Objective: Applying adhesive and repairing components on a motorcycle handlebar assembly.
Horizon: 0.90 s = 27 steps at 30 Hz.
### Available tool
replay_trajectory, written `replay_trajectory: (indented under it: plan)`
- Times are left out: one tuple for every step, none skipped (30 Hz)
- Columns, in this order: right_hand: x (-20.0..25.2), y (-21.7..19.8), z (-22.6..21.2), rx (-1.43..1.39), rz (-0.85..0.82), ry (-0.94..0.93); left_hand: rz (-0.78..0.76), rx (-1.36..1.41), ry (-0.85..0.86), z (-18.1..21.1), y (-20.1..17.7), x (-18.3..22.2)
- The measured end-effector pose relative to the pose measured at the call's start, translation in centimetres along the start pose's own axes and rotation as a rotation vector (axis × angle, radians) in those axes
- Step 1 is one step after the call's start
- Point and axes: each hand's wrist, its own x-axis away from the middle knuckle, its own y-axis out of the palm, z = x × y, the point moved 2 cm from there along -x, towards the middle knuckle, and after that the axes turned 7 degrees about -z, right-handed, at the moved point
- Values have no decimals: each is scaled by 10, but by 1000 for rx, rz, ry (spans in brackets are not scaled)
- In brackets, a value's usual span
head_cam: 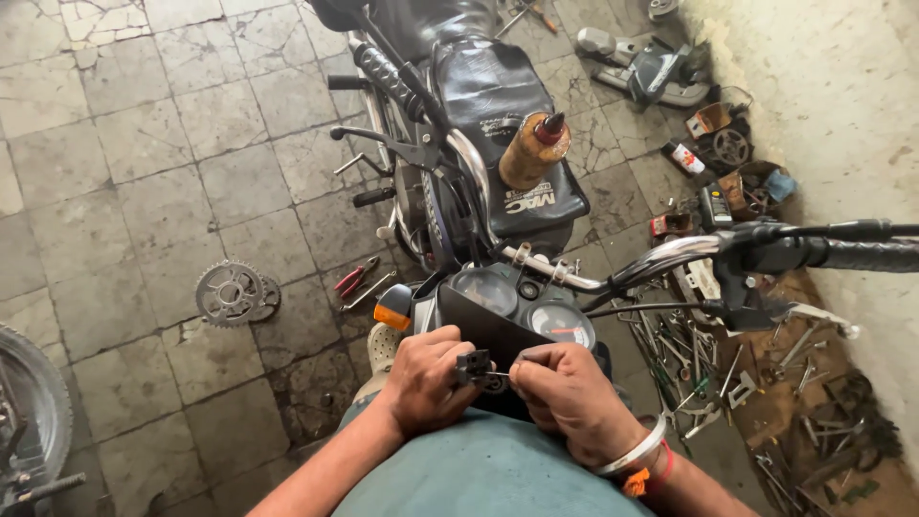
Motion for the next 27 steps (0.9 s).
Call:
replay_trajectory:
  plan:
    - [-3, -1, 0, -32, -27, 0, 17, 16, -5, -1, 0, 2]
    - [-7, 0, -1, -32, -27, -1, 17, 15, -5, 0, -2, -2]
    - [-9, 2, -1, -29, -57, 0, 23, 17, -18, 4, -4, -4]
    - [-11, 4, 0, -26, -87, 0, 30, 19, -31, 7, -5, -6]
    - [-10, 5, 2, -27, -86, 4, 29, 22, -34, 7, -4, -4]
    - [-10, 6, 3, -29, -87, 10, 23, 22, -30, 8, -3, -3]
    - [-13, 7, 2, -28, -89, 6, 19, 16, -17, 5, -4, -4]
    - [-14, 7, 2, -26, -90, 0, 20, 12, -12, 1, -4, -6]
    - [-13, 6, 5, -60, -65, -10, 9, 5, 7, 1, -3, -5]
    - [-11, 5, 8, -94, -39, -19, -2, -1, 26, 2, -1, -4]
    - [-7, 3, 11, -93, -38, -17, -2, 1, 25, 1, 0, -2]
    - [-3, 1, 13, -125, -18, -22, -19, -11, 15, 0, 1, -1]
    - [-1, -1, 14, -156, 2, -34, -38, -27, 12, -3, 1, -2]
    - [1, 0, 9, -155, 3, -41, -37, -29, 18, -3, 0, -6]
    - [6, 2, 8, -174, 31, -41, -30, -18, 19, -1, 0, -6]
    - [11, 4, 7, -192, 60, -40, -24, -7, 19, 1, 1, -6]
    - [12, 4, 7, -193, 59, -39, -25, -6, 17, 1, 2, -6]
    - [12, 4, 6, -192, 83, -38, -29, -5, 16, 2, 2, -6]
    - [12, 4, 5, -191, 105, -40, -32, -8, 18, 1, 2, -6]
    - [11, 4, 4, -192, 102, -42, -34, -11, 18, 1, 3, -5]
    - [9, 3, 2, -180, 72, -55, 2, 0, 15, 0, 4, -5]
    - [7, 2, 1, -169, 42, -67, 38, 10, 12, -1, 5, -5]
    - [6, 3, 2, -171, 42, -58, 36, 14, 3, 0, 5, -4]
    - [4, 6, 3, -141, -7, -48, 39, 18, 13, 1, 5, -3]
    - [0, 8, 2, -113, -57, -47, 40, 19, 31, -1, 4, -4]
    - [-2, 9, 4, -116, -58, -46, 37, 19, 29, 0, 5, -2]
    - [-6, 9, 4, -80, -59, -37, 35, 17, 19, 0, 4, -2]
